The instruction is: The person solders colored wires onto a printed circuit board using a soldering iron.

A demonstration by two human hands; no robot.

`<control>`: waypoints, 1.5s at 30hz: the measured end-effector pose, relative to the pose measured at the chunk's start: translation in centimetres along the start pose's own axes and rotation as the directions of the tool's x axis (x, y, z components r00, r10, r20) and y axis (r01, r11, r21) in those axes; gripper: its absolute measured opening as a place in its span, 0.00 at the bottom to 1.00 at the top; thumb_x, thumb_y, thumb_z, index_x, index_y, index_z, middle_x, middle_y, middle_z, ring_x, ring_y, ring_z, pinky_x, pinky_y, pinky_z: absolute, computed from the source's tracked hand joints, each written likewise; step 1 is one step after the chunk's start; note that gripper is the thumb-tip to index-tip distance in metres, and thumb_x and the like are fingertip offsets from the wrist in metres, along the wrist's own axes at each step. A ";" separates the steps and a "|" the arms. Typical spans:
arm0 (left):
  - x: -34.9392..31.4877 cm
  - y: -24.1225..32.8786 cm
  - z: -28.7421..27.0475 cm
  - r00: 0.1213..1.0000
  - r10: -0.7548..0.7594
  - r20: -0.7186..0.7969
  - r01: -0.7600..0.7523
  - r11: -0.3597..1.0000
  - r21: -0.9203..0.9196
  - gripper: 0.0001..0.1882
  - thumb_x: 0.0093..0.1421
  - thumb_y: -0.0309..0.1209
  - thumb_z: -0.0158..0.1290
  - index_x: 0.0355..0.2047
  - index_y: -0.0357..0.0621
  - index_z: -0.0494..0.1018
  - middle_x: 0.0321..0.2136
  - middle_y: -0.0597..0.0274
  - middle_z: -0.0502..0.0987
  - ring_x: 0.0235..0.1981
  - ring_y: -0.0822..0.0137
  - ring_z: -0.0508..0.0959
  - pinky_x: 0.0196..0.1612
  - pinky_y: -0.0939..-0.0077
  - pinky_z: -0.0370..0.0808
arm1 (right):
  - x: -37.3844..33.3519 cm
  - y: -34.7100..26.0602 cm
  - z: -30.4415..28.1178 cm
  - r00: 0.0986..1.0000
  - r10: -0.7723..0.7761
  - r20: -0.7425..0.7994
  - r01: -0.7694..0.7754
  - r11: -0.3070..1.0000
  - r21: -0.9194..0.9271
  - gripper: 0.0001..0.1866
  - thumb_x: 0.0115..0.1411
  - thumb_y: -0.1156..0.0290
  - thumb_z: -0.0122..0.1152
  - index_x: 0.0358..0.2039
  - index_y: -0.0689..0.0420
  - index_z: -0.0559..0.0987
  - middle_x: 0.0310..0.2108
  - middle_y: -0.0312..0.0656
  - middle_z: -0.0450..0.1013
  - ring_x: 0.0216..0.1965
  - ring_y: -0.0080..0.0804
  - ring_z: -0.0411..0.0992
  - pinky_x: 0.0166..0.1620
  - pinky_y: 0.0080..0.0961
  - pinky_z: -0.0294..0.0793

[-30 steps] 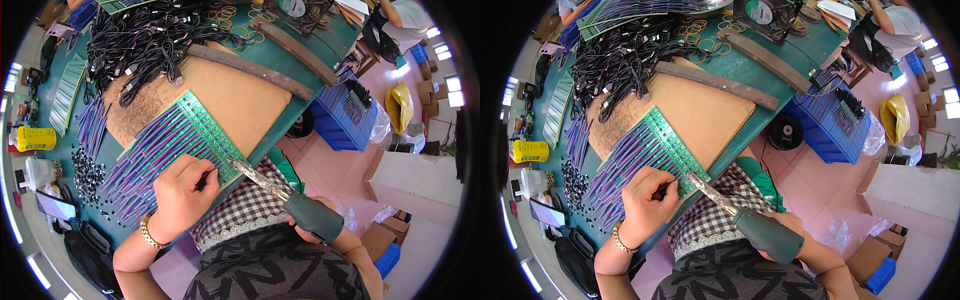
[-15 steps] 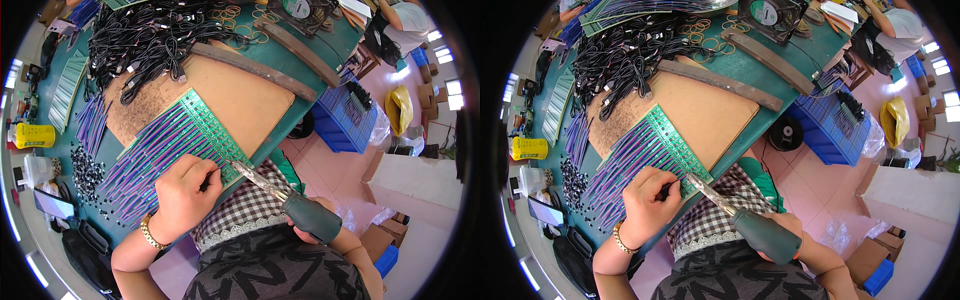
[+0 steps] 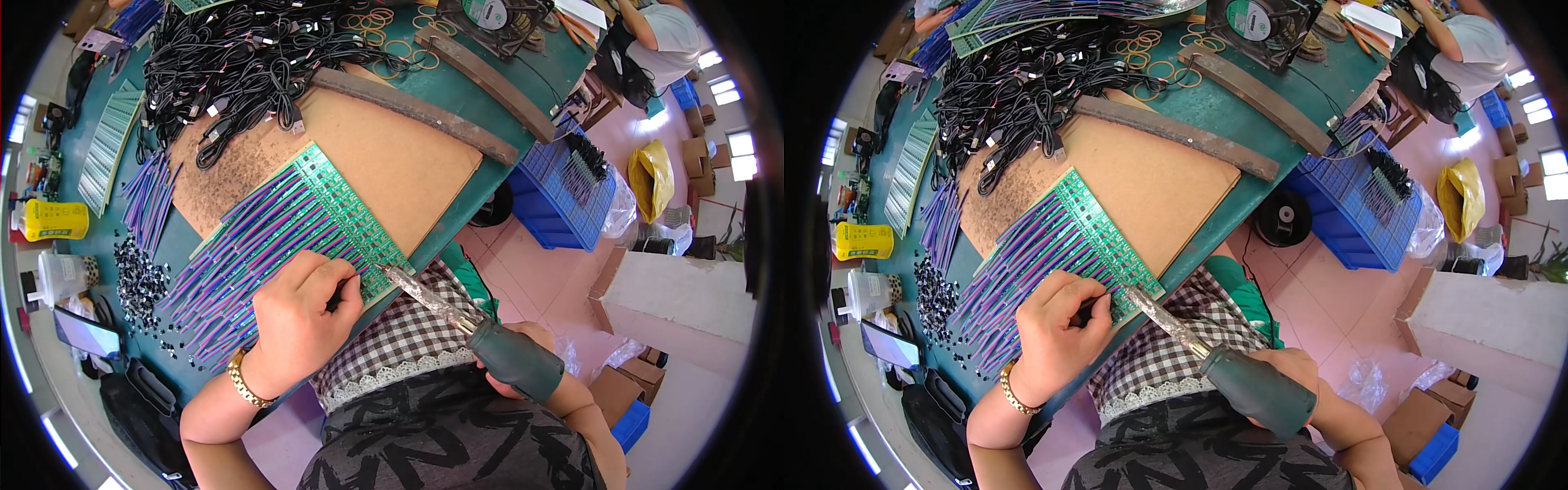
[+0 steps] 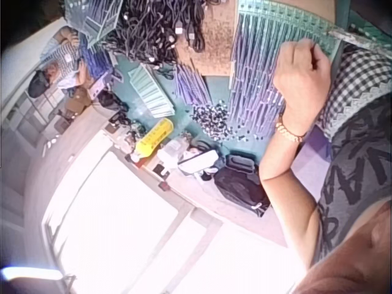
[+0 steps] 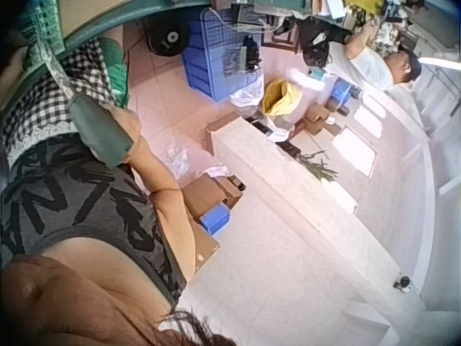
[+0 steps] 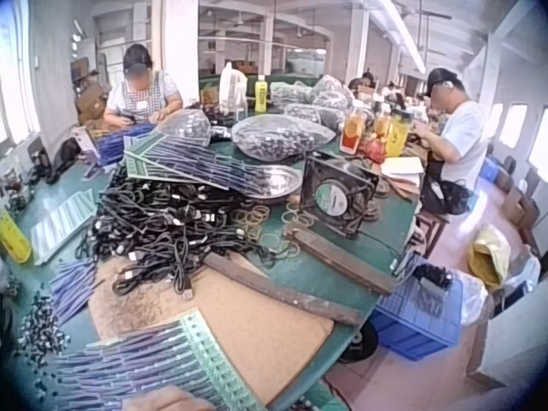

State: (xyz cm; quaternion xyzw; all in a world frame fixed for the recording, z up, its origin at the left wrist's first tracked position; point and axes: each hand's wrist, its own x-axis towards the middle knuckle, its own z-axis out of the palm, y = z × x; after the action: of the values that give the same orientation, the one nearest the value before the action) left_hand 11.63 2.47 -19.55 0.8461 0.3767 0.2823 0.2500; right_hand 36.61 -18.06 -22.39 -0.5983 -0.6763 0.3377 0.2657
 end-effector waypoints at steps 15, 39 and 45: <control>0.0 0.1 0.2 1.000 0.012 -0.024 -0.011 0.999 0.040 0.08 0.44 0.20 0.62 0.26 0.41 0.76 0.23 0.61 0.75 0.21 0.62 0.77 0.23 0.71 0.74 | 1.4 -1.7 -0.5 0.994 0.100 -0.041 -0.097 0.993 0.065 0.10 0.39 0.71 0.65 0.27 0.49 0.80 0.23 0.32 0.77 0.24 0.32 0.76 0.29 0.25 0.75; 0.2 0.0 -0.1 0.996 0.086 0.003 -0.086 0.993 0.083 0.08 0.45 0.17 0.61 0.27 0.38 0.77 0.24 0.58 0.75 0.20 0.63 0.76 0.22 0.74 0.73 | 0.8 -0.5 -0.8 1.000 0.030 -0.007 -0.030 0.999 0.025 0.27 0.39 0.57 0.73 0.38 0.58 0.77 0.29 0.40 0.77 0.28 0.40 0.77 0.31 0.30 0.75; 0.1 -0.3 -0.1 0.995 0.101 -0.020 -0.099 0.993 0.061 0.08 0.45 0.18 0.61 0.26 0.40 0.77 0.23 0.58 0.75 0.21 0.62 0.77 0.23 0.71 0.74 | 0.8 -2.1 -0.1 0.871 0.484 0.082 -0.491 0.851 0.185 0.16 0.42 0.66 0.68 0.33 0.55 0.78 0.26 0.41 0.76 0.26 0.43 0.76 0.29 0.32 0.73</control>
State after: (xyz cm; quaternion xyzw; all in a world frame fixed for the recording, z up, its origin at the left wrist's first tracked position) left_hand 11.43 2.74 -19.61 0.8677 0.3452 0.2927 0.2055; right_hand 35.28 -17.38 -20.74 -0.7148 -0.4692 0.4700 0.2192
